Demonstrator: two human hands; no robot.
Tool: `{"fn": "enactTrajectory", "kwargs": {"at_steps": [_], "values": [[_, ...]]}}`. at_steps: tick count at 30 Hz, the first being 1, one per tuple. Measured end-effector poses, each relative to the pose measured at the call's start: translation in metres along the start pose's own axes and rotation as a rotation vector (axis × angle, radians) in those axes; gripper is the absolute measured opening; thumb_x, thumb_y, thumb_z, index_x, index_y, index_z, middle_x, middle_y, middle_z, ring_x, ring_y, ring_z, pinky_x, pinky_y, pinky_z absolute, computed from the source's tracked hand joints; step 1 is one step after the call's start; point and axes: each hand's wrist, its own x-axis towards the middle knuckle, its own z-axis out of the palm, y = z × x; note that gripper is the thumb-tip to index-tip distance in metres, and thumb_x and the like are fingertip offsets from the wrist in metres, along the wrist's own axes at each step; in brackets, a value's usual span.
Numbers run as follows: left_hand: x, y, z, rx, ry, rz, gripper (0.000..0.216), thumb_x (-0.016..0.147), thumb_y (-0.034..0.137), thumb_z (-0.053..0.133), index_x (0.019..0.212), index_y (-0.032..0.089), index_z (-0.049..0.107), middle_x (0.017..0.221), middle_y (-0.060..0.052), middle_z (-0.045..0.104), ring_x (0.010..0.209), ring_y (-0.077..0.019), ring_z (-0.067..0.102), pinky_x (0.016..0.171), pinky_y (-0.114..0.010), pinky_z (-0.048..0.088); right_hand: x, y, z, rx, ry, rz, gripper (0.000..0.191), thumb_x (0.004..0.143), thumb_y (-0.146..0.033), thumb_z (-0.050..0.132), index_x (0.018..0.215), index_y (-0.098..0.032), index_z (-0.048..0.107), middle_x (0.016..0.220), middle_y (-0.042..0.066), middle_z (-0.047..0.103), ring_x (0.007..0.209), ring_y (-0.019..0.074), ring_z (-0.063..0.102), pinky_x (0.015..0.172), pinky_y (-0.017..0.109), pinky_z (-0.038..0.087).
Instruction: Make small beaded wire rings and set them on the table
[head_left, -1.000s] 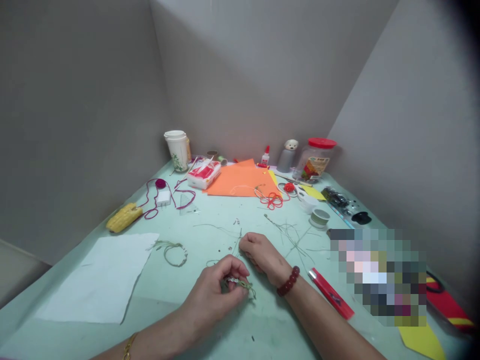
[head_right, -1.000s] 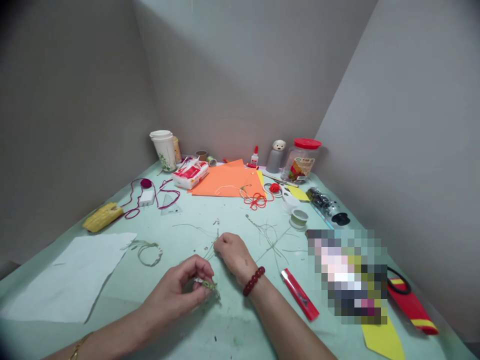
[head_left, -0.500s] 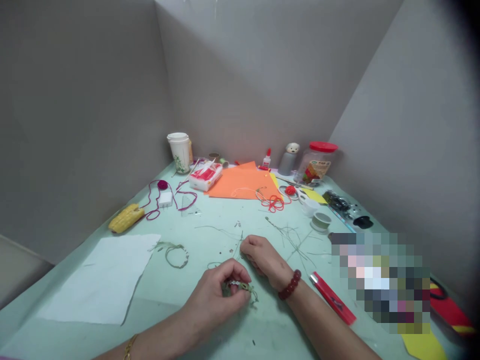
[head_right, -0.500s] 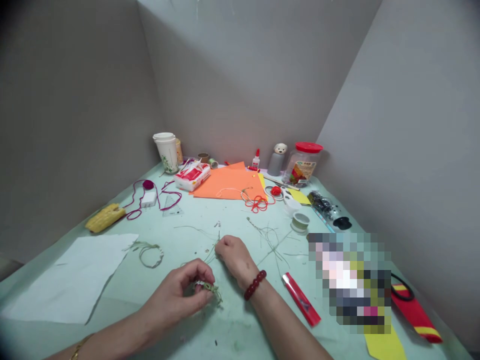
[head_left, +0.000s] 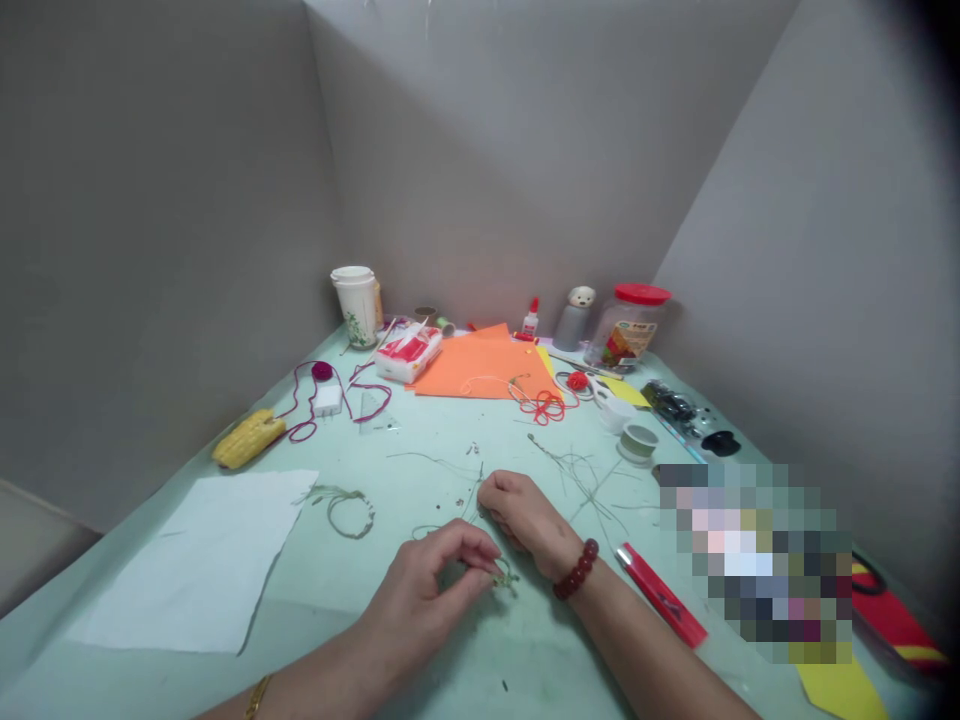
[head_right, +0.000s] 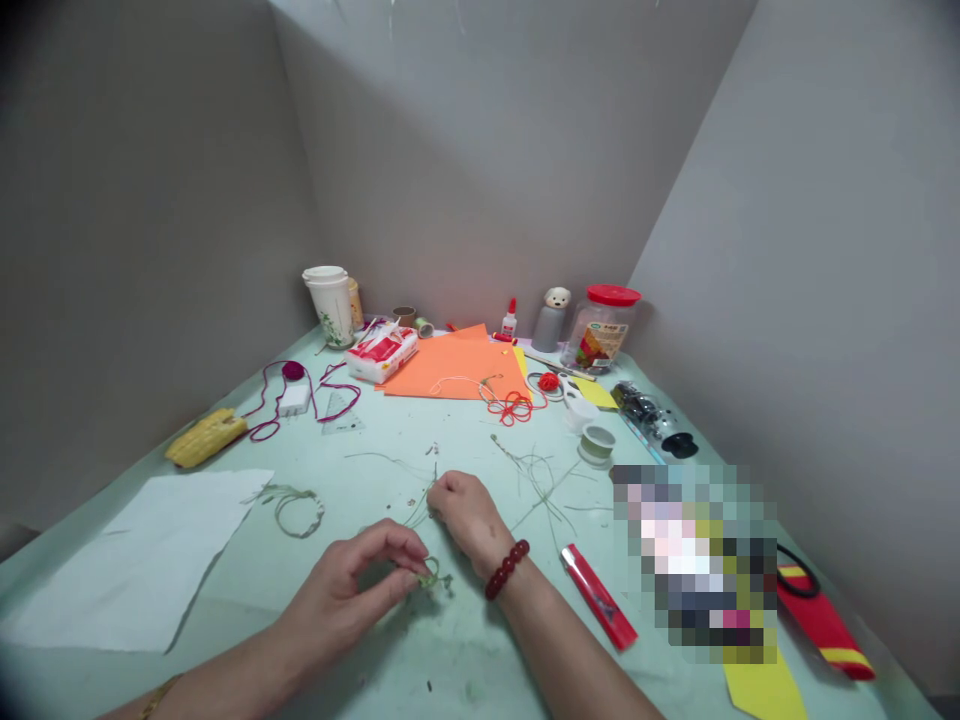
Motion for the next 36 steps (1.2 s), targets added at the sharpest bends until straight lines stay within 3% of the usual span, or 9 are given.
{"fn": "enactTrajectory", "kwargs": {"at_steps": [14,23,32,36], "values": [[-0.002,-0.003,0.000,0.149,0.022,0.112,0.020,0.079,0.012,0.054,0.094,0.022,0.060,0.088,0.000,0.069,0.085,-0.0143,0.062,0.085,-0.029,0.042,0.002,-0.001,0.001,-0.027,0.018,-0.015,0.007,0.064,-0.020,0.045,0.060,-0.019,0.040,0.050,-0.008,0.031,0.041,0.0049,0.023,0.037,0.021,0.015],[-0.002,-0.011,0.006,0.313,0.007,0.319,0.030,0.070,0.000,0.053,0.087,0.020,0.067,0.082,0.001,0.070,0.080,-0.0116,0.057,0.084,-0.025,0.038,0.003,0.000,0.002,-0.072,0.008,0.045,0.011,0.070,-0.023,0.046,0.062,-0.019,0.040,0.047,-0.009,0.027,0.039,0.0048,0.020,0.037,0.021,0.013],[0.001,-0.018,0.004,0.457,-0.046,0.426,0.018,0.086,0.017,0.055,0.093,0.020,0.071,0.078,-0.002,0.073,0.079,-0.0140,0.059,0.085,-0.028,0.036,0.000,-0.003,0.002,-0.115,-0.025,0.031,0.018,0.072,-0.027,0.046,0.061,-0.020,0.033,0.050,-0.008,0.025,0.043,0.0063,0.020,0.039,0.022,0.014],[0.003,-0.022,0.002,0.548,-0.004,0.493,0.019,0.087,0.017,0.052,0.089,0.019,0.070,0.072,-0.004,0.072,0.073,-0.0142,0.059,0.081,-0.030,0.035,0.001,-0.002,0.002,-0.125,-0.028,0.043,0.018,0.073,-0.028,0.046,0.061,-0.020,0.034,0.049,-0.008,0.025,0.043,0.0067,0.021,0.039,0.023,0.014]]}}
